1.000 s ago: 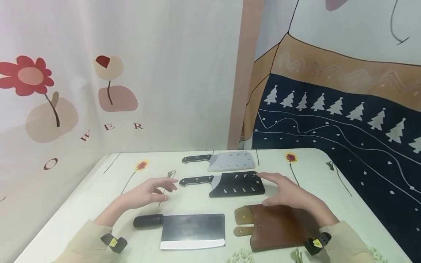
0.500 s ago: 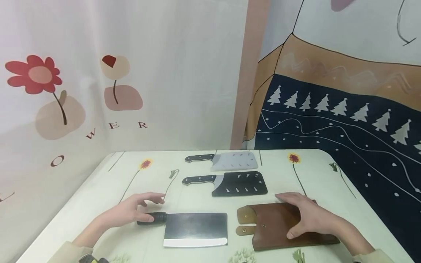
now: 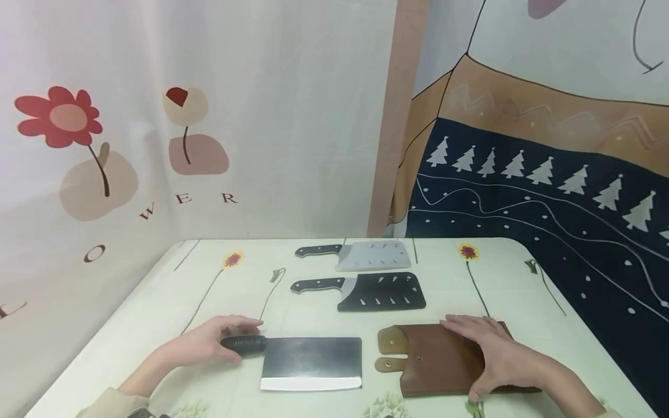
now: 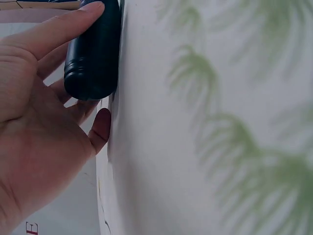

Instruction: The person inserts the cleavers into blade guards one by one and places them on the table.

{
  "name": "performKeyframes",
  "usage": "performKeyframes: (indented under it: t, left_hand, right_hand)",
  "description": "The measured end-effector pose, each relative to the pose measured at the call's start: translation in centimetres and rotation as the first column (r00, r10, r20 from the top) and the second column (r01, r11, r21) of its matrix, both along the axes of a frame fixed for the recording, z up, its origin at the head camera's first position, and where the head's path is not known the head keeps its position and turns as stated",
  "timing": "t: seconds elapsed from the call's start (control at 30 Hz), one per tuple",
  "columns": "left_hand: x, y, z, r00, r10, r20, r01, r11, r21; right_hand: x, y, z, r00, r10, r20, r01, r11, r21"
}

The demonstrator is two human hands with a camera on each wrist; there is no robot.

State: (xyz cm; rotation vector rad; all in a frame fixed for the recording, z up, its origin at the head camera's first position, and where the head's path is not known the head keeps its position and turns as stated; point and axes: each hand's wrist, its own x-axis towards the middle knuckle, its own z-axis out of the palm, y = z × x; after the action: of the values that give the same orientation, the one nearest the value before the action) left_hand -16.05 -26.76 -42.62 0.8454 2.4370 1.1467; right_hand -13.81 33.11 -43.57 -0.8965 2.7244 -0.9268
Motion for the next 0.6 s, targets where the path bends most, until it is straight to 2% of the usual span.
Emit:
performKeyframes:
  t: [0.13,0.23,0.47,0.6]
  left_hand:
    - [-0.01,-0.23,0.22,0.998,-0.06,-0.021,0.059,0.998,-0.02]
    - [-0.09,-0.21,0.16,0.996,-0.087,-0.026,0.087,0.996,-0.003]
    - [-0.5,0.32,-0.12,0.991,-0.122,-0.056,0.125,0.991,0.053]
    - [-0.64,0.4,-0.21,0.991,-0.127,-0.029,0.129,0.989,0.077]
  right_hand:
    - [0.38,-0.03,-0.29,0.998,-0.004,0.06,0.005,1.0,-0.027]
    - [0.57,-0.04,-0.51,0.997,-0.002,0.076,0.005,0.999,-0.041]
    - [0.69,-0.21,-0.39,1.0,-0.021,0.021,0.02,0.999,0.04]
    - [0.68,-0.29,-0.17,0.999,-0.034,0.034,0.032,0.997,0.068]
